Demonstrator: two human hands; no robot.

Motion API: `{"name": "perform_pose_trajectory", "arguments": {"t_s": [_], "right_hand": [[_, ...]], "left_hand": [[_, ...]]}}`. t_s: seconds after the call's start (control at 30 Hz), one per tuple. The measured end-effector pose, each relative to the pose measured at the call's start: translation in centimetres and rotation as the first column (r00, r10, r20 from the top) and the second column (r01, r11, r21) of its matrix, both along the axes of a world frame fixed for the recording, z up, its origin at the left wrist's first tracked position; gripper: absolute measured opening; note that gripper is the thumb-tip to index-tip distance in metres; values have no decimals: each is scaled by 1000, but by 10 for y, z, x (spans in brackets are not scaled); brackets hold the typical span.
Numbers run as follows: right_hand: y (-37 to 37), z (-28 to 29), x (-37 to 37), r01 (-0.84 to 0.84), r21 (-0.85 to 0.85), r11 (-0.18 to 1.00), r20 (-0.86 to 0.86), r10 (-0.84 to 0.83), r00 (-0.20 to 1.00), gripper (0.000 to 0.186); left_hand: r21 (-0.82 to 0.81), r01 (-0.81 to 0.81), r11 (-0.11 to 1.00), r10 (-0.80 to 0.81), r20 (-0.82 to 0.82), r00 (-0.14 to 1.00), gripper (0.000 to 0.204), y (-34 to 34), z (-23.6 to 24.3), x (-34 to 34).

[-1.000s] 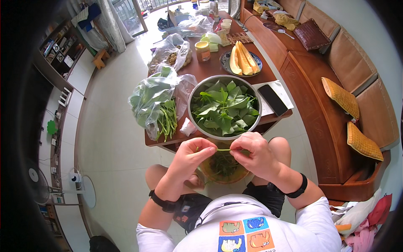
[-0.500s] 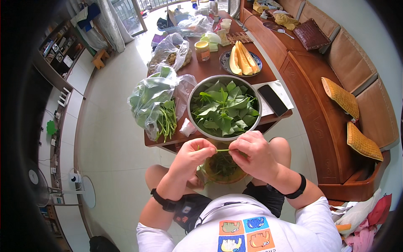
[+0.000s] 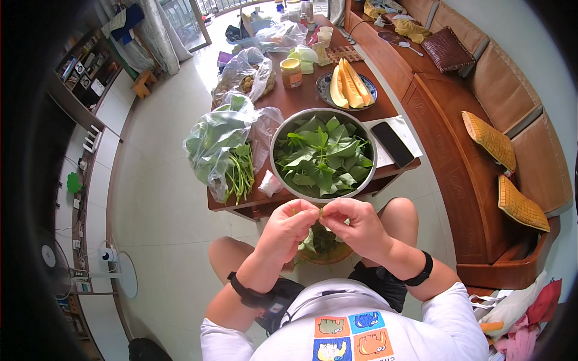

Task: The person strips the leaves from vegetable stalks by hand, placing the leaves into a metal bowl and discarding the stems into a plastic basket.

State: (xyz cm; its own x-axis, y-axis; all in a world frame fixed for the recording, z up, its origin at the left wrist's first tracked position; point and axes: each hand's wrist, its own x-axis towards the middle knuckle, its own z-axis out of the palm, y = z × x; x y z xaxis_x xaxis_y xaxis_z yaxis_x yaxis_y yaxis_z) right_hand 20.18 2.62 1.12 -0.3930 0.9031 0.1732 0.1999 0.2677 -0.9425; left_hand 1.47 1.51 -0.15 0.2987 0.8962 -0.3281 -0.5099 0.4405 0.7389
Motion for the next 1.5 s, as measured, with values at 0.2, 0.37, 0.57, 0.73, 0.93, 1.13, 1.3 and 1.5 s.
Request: {"name": "perform_pose_trajectory", "arguments": {"t_s": [0.2,0.37,0.57,0.73,0.93,1.13,1.3,1.5], "right_hand": [[-2,-10,1,13,-178,984,-153,-41,987,10],[1,-15,3,-72,-332,941,-369,-59,928,19],[14,-17,17,-173,-490,854,-420,-58,906,22],[26,-20,29,-130,-489,862,-385,-80,919,21],[36,-6,40,-42,-515,856,-352,-167,921,18],[45,9,52,65,-493,868,-333,-258,907,18],[60,13,61,187,-359,915,-314,-307,898,20],[104,30,35,365,87,927,-277,-329,903,16]], "left_hand": [[102,-43,994,57,-135,989,6,0,1,7],[321,-72,944,154,-237,959,6,-1,-4,19],[624,161,765,358,-620,698,5,-2,-2,16],[777,350,523,383,-581,718,11,-6,13,18],[689,483,540,228,-672,704,12,-9,9,12],[591,467,658,163,-717,678,12,-11,-16,6],[441,464,768,66,-776,627,13,-6,-55,3],[326,503,801,45,-870,491,14,4,-132,3]]}}
